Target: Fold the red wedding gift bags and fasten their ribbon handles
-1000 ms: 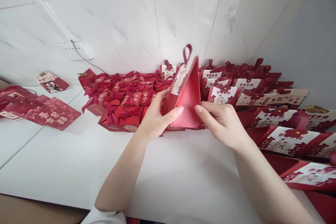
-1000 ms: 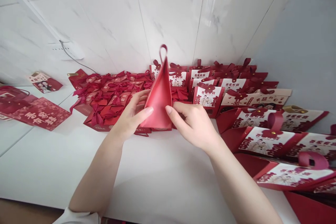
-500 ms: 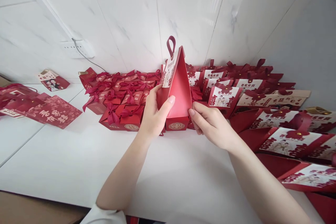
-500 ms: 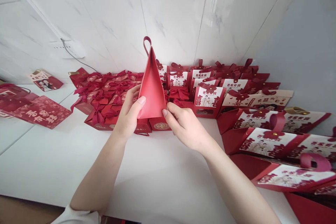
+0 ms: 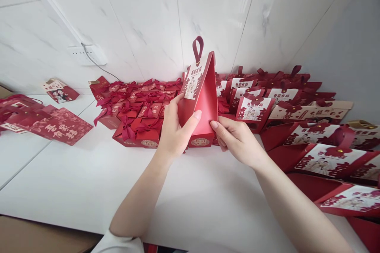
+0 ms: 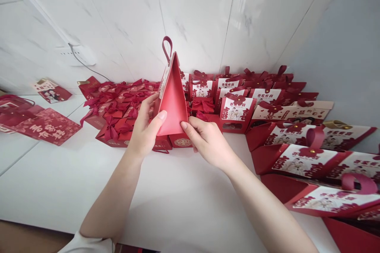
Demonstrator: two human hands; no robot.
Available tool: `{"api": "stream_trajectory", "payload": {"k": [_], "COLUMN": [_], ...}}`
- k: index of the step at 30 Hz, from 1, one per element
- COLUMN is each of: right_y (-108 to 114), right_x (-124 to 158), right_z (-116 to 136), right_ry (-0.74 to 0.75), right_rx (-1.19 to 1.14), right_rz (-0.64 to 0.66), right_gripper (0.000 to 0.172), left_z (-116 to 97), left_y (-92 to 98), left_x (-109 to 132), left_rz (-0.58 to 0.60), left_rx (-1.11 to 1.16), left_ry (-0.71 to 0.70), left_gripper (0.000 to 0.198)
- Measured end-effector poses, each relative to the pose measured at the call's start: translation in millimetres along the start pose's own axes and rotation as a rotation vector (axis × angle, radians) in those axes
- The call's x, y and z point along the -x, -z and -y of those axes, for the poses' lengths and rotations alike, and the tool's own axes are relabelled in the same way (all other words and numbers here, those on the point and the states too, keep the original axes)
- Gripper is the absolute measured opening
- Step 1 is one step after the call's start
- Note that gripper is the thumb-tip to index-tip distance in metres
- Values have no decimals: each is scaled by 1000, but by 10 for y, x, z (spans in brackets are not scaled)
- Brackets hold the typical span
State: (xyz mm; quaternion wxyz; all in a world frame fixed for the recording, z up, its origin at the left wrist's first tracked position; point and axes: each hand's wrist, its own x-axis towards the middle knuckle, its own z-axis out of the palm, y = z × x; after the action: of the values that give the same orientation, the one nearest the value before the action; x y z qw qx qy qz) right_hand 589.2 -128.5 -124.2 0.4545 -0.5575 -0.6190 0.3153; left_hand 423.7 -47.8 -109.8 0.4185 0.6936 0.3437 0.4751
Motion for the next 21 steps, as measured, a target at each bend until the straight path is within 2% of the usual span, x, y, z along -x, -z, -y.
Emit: {"api": "stream_trajectory", "payload": {"k": [3,6,11,13,16,19,21], "right_y": [-21,-36,6,46,111,159,177], "right_x": [3,28,44,16,-32,-33,-3], "right_z": [23,46,19,-10,-35,-21,-4], "right_ry": [65,115,101,42,-35,-28,8], "right_rx": [78,148,-7,-100,-229,-333,-370], "right_rz": [-84,-150,-248,-278,-276,-231,-207], "right_gripper": [43,43,42,41,41,43,44], "left_z": [-14,-40,-94,-108,-111,-82,-46], "left_y": [-27,-30,49,79,92,80,81], "left_x": [6,-7,-39,-40,-32,-28,-34], "left_rz": [19,80,173,192,270,281,272], "left_rx": [58,161,339,472,711,857,878], "left_ry": [56,170,411,424,368,311,324], "left_gripper": [53,52,54,54,52,45,38]}}
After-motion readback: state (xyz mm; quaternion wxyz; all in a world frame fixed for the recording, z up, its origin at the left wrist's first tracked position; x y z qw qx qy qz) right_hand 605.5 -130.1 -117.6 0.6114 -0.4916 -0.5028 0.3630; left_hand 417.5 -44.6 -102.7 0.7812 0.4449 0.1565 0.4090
